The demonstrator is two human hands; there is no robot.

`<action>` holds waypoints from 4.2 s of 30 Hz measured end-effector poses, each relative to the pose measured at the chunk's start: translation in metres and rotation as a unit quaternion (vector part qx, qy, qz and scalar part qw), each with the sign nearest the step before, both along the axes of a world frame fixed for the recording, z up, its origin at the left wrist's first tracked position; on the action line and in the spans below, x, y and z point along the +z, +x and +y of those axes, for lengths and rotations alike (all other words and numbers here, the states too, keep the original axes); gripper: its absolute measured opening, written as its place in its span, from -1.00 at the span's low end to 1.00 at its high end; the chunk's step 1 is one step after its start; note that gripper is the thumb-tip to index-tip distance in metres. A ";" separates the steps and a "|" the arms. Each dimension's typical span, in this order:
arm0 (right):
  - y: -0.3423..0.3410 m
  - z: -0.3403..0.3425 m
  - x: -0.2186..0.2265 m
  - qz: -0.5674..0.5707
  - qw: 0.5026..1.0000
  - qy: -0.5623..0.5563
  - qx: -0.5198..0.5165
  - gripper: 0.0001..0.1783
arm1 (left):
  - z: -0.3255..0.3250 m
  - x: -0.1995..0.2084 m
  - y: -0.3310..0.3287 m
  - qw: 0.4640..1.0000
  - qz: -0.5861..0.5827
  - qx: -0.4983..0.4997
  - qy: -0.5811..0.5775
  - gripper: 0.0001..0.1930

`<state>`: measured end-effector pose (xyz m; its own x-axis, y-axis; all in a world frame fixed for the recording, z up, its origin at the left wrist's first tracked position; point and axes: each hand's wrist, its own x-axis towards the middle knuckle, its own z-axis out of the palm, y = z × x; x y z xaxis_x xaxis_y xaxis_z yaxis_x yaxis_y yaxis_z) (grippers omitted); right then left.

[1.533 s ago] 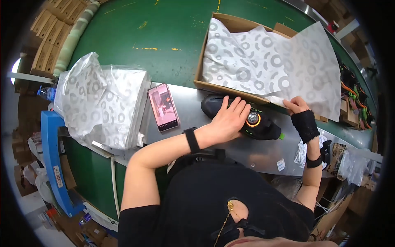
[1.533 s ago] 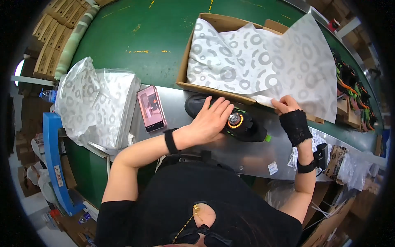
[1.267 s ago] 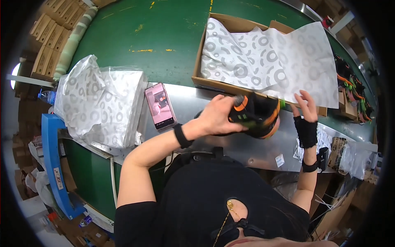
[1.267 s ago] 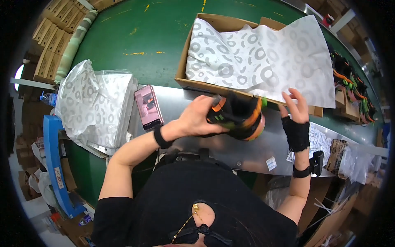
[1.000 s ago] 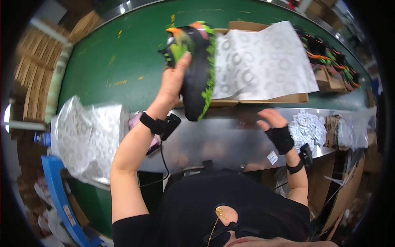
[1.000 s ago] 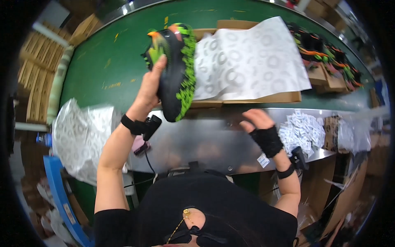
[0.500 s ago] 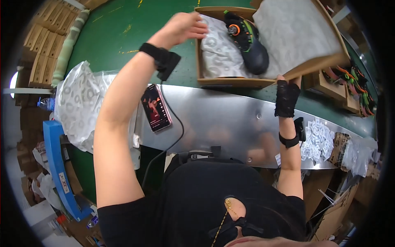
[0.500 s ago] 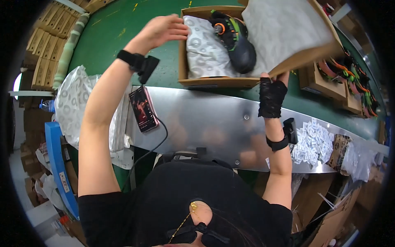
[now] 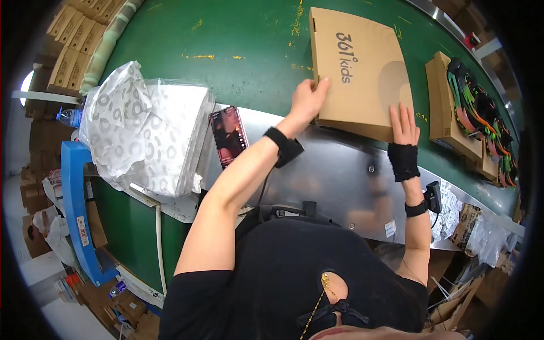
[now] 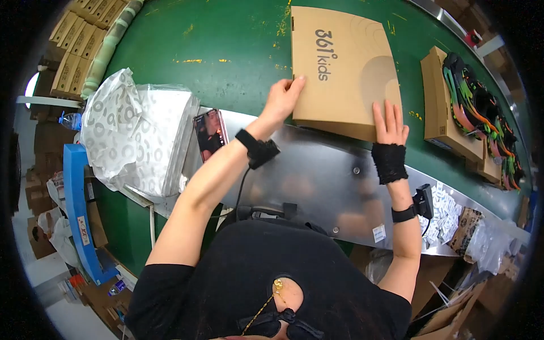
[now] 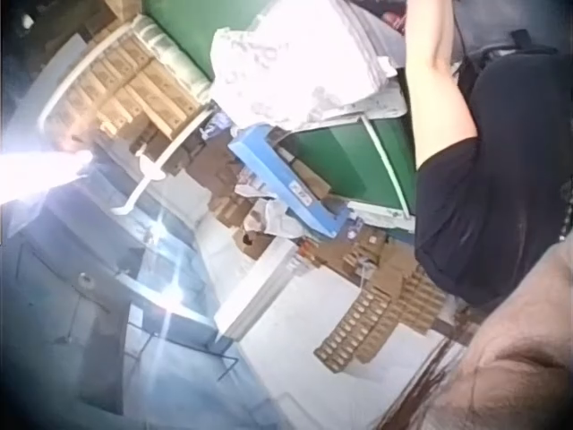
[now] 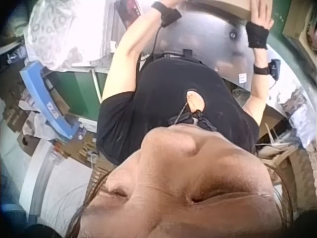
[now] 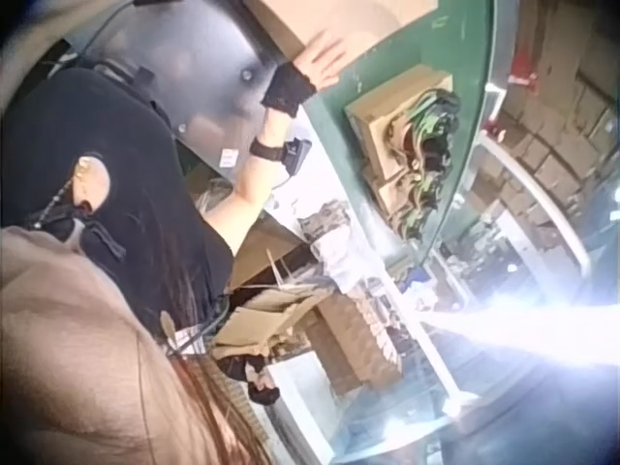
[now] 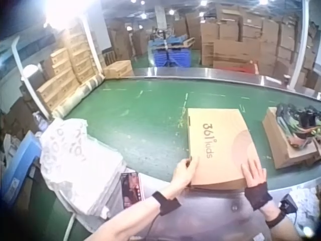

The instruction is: Pack athletic shoes into cardboard boxes with tissue paper on a manufacturing assembly line.

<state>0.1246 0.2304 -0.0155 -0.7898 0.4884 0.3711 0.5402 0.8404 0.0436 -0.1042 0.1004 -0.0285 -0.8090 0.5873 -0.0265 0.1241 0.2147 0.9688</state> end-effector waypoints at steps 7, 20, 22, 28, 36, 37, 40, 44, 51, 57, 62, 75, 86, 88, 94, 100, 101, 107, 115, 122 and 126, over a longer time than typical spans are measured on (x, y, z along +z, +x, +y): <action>0.013 0.015 0.062 0.032 0.995 -0.034 0.087 -0.26 | 0.004 0.044 0.000 0.872 -0.435 -0.193 0.115 -0.21; 0.099 0.062 0.043 0.236 0.954 -0.175 -0.058 -0.58 | -0.252 0.106 -0.096 0.927 0.356 0.104 0.057 -0.67; 0.125 0.081 0.021 0.259 0.913 -0.296 -0.107 -0.57 | -0.285 0.163 -0.067 0.911 -0.079 0.086 0.396 -0.64; 0.143 0.120 -0.010 0.500 0.489 -0.674 -0.240 -0.35 | -0.399 0.156 -0.045 0.805 0.000 0.362 0.470 -0.20; 0.136 0.169 -0.033 0.609 0.348 -0.647 -0.299 -0.48 | -0.391 0.108 -0.058 0.852 0.017 0.492 0.179 -0.08; 0.134 0.172 -0.036 0.606 0.356 -0.646 -0.297 -0.51 | -0.388 0.103 -0.064 0.870 0.092 0.476 0.084 -0.11; 0.138 0.187 -0.051 0.613 0.367 -0.639 -0.285 -0.56 | -0.394 0.082 -0.095 0.836 0.248 0.475 -0.115 -0.20; 0.134 0.166 -0.057 0.597 0.385 -0.671 -0.211 -0.62 | -0.421 0.035 -0.136 0.797 0.353 0.344 -0.348 -0.25; 0.089 0.077 -0.050 0.544 0.401 -0.704 -0.219 -0.63 | -0.403 0.029 -0.146 0.822 0.282 0.207 -0.448 -0.72; 0.050 0.004 -0.018 0.504 0.441 -0.688 -0.278 -0.55 | -0.348 0.066 -0.133 0.935 0.181 0.294 -0.083 -0.65; 0.040 -0.025 0.083 0.214 0.753 -0.621 -0.034 -0.58 | -0.351 0.069 -0.129 0.963 0.126 0.236 -0.036 -0.52; 0.014 0.120 0.131 -0.019 0.975 -0.200 -0.091 -0.34 | -0.336 0.046 -0.123 0.940 0.254 0.102 -0.205 -0.52; 0.033 0.086 0.064 0.104 0.994 -0.023 -0.014 -0.69 | -0.341 0.059 -0.135 0.836 0.444 0.294 -0.132 -0.67; 0.064 0.052 0.075 0.092 0.993 0.077 0.013 -0.62 | -0.320 0.079 -0.122 0.868 0.368 0.319 -0.097 -0.67; 0.081 -0.053 0.087 -0.013 0.990 -0.026 0.141 -0.76 | -0.290 0.117 -0.112 0.943 0.202 0.260 0.047 -0.70; 0.050 -0.104 0.067 -0.036 0.939 -0.077 0.332 -0.80 | -0.251 0.126 -0.109 0.957 0.265 0.117 0.009 -0.73; 0.049 -0.103 0.073 -0.096 0.936 -0.148 0.304 -0.87 | -0.244 0.127 -0.105 0.961 0.266 0.072 0.027 -0.74; 0.029 -0.045 0.095 0.101 0.923 -0.329 0.171 -0.89 | -0.240 0.129 -0.110 0.970 0.229 0.084 0.020 -0.77; 0.018 0.020 -0.017 -0.008 0.992 0.118 0.033 -0.12 | -0.194 0.138 -0.120 0.964 0.265 0.015 0.011 -0.75; 0.009 0.003 0.036 0.223 0.963 0.010 0.150 -0.17 | -0.132 0.143 -0.111 0.954 0.281 -0.087 -0.060 -0.81; 0.000 -0.019 0.059 0.321 0.934 -0.125 0.092 -0.29 | -0.081 0.130 -0.100 0.907 0.376 -0.184 -0.039 -0.82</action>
<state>0.1247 0.2115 0.0439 -0.5219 0.5014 0.6901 0.2336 0.8621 -0.4497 -0.2044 0.0198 0.1012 -0.3655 0.8415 0.3979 0.8209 0.0899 0.5640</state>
